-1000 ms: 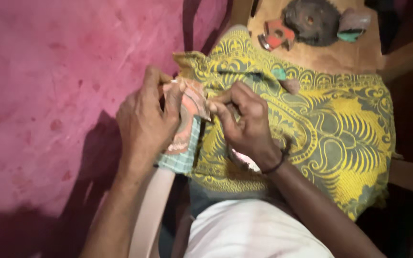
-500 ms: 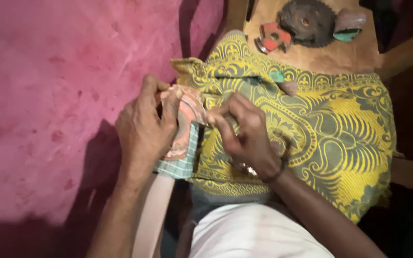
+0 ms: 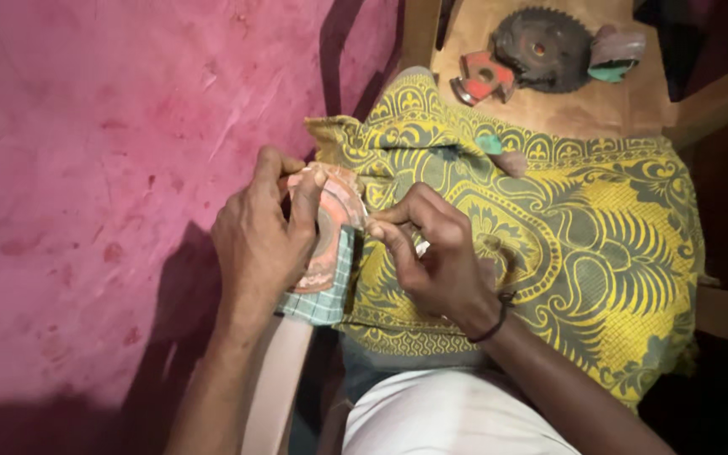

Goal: The person assembles parts of a manual tool, including a circular blade and plastic housing, while sitting on a chair. They handle small white components and a red casing, fitting them together by hand.

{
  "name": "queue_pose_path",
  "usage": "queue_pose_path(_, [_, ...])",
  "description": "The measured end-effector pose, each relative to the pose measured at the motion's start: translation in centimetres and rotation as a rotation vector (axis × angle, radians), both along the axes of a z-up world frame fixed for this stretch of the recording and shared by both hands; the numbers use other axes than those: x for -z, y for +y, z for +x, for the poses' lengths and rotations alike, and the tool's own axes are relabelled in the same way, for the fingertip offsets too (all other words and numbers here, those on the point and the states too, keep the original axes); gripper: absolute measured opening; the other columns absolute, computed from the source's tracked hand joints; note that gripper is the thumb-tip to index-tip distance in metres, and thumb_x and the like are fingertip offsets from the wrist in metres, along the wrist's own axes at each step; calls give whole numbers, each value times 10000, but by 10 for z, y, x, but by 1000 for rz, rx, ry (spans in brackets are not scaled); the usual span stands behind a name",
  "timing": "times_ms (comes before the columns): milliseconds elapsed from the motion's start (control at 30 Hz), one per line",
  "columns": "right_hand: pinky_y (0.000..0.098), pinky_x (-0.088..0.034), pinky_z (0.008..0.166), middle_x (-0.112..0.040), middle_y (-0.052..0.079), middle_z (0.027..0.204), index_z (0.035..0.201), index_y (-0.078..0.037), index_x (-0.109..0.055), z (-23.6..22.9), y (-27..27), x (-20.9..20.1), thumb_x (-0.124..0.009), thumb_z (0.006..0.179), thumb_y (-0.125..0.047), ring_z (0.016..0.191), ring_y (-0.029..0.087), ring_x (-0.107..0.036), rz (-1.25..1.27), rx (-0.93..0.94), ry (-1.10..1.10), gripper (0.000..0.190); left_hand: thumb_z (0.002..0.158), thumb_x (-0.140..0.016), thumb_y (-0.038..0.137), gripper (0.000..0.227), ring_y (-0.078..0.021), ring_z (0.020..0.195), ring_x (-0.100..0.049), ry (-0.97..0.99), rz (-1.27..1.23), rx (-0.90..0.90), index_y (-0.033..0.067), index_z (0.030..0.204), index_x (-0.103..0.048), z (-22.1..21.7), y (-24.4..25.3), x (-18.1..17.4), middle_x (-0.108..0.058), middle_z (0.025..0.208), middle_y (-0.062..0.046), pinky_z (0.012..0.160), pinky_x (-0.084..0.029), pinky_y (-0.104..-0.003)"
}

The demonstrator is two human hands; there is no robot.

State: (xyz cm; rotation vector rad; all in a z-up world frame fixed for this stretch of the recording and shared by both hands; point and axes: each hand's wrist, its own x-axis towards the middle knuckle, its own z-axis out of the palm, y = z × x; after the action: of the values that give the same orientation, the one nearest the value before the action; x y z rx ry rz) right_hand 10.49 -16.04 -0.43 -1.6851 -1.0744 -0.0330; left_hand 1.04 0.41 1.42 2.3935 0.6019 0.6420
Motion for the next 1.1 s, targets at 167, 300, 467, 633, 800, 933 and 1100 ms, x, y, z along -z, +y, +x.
queue_pose_path(167, [343, -478, 618, -603, 119, 816, 939, 22, -689, 4, 5, -2, -748, 914, 14, 685, 223, -612, -37, 46, 43, 64, 1051, -600, 382, 294, -396, 810, -725, 28, -12, 6, 90, 1061, -570, -4, -4, 8, -763, 870, -121, 652, -508, -532])
queue_pose_path(300, [352, -479, 633, -598, 119, 835, 936, 19, -669, 10, 5, -1, -705, 896, 16, 714, 227, -603, -20, 25, -54, 53, 1021, -620, 374, 292, -406, 807, -719, 24, 11, 6, 85, 1047, -584, 1, 1, 0, -746, 834, -142, 657, -510, -533])
queue_pose_path(467, [359, -458, 598, -606, 113, 801, 923, 12, -696, 3, -1, 6, -745, 908, 7, 653, 214, -584, -63, 47, -28, 51, 1044, -603, 359, 285, -399, 824, -722, -3, 6, 29, 78, 1082, -579, -5, -2, 8, -761, 889, -129, 666, -513, -525])
queue_pose_path(633, [362, -495, 658, -616, 119, 840, 942, 7, -680, 5, 3, -14, -696, 900, 22, 743, 228, -615, -8, 4, -75, 47, 1013, -634, 350, 274, -392, 817, -728, 1, 1, 26, 82, 1042, -586, 2, 1, 0, -757, 857, -134, 658, -521, -517])
queue_pose_path(800, [360, -471, 624, -614, 120, 821, 903, 7, -674, 9, 4, 13, -681, 908, 6, 704, 226, -600, -55, 6, -43, 9, 1027, -627, 336, 261, -386, 830, -732, 2, 23, 40, 80, 1054, -587, -5, -2, 8, -765, 884, -131, 664, -528, -510])
queue_pose_path(933, [335, -478, 643, -613, 108, 804, 918, 9, -698, 29, 12, 39, -734, 916, -32, 701, 201, -597, -37, 7, 27, 55, 1021, -623, 336, 259, -379, 852, -739, -9, -4, 67, 81, 1058, -597, -1, 1, -3, -765, 897, -144, 668, -538, -492])
queue_pose_path(1100, [260, -548, 754, -727, 21, 936, 972, -33, -697, 34, -11, 55, -702, 981, -121, 817, 86, -634, 205, -47, 704, 89, 1035, -589, 371, 326, -352, 816, -755, 23, -116, 137, 59, 1130, -573, -3, 11, -1, -758, 865, -139, 662, -539, -463])
